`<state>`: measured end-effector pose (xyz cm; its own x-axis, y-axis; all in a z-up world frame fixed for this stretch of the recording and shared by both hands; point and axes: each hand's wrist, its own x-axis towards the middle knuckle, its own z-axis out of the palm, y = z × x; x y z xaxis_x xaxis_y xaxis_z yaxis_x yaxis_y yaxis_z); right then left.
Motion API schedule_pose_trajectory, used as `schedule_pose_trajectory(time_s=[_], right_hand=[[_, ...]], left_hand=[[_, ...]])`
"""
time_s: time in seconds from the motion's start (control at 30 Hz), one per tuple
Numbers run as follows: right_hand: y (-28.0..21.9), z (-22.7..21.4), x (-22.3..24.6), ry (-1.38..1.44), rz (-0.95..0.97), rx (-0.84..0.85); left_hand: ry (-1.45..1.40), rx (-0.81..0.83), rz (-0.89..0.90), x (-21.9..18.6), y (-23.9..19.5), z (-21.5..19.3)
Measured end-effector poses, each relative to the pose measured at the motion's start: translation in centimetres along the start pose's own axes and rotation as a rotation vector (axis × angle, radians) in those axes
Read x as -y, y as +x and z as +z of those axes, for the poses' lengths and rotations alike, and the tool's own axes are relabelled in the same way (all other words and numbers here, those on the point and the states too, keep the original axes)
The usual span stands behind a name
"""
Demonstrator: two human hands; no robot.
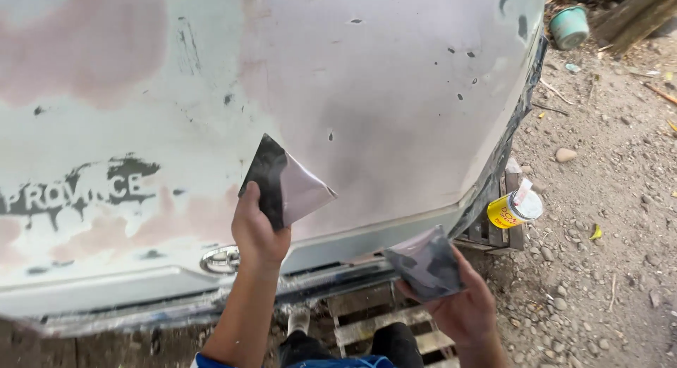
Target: The person applies pink body filler to the front hood of a white car using a putty knife. They spread the filler over a damaged area and smooth it out with the tool.
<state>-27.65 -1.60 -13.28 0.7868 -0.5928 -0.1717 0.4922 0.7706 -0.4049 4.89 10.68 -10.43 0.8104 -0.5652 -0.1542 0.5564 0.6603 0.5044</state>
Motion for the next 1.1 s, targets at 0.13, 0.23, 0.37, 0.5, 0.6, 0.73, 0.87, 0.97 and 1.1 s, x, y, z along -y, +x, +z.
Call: schedule_pose_trajectory(time_s=[0.13,0.23,0.37,0.5,0.6,0.73,0.87,0.97,1.1], right_hand=[[3.1,-2.2,-3.5,-0.05,-0.164,0.109],[5.8,-3.6,-7.5,-0.19,-0.328,-0.016],[10.3,-0.2,-10.0,-0.396,-0.492,-0.058],[17.5,6.7,-8.3,-1.254,-0.421,-0.263],[21.4,13.2,-8.8,-1.622,-0.221,-0.533],[25.4,12.9,-8.5,-2.017,-0.698,-0.18],[27.6,12.5,-9.7,-2.196,-0.788,-0.124],[28.2,12.3,-10.3,-2.252,-0.808,-0.132],[27.5,11.4,-10.8,-2.255,-0.822,-0.146]], left_hand=[[0.026,-0.001,-0.192,-1.8,6.1,-2.8],[-0.028,0.172,-0.223,-3.3,11.3,-5.4],[-0.053,0.259,-0.235,-5.5,16.5,-6.8],[0.007,0.211,-0.279,-6.0,19.1,-4.2],[-0.015,0.319,-0.269,-6.4,18.4,-4.0],[-0.069,0.363,-0.263,-6.5,18.1,-5.2],[-0.02,0.32,-0.253,-7.0,17.3,-5.2],[-0.018,0.278,-0.241,-6.4,17.4,-5.7],[-0.04,0.268,-0.223,-5.9,17.6,-6.2]])
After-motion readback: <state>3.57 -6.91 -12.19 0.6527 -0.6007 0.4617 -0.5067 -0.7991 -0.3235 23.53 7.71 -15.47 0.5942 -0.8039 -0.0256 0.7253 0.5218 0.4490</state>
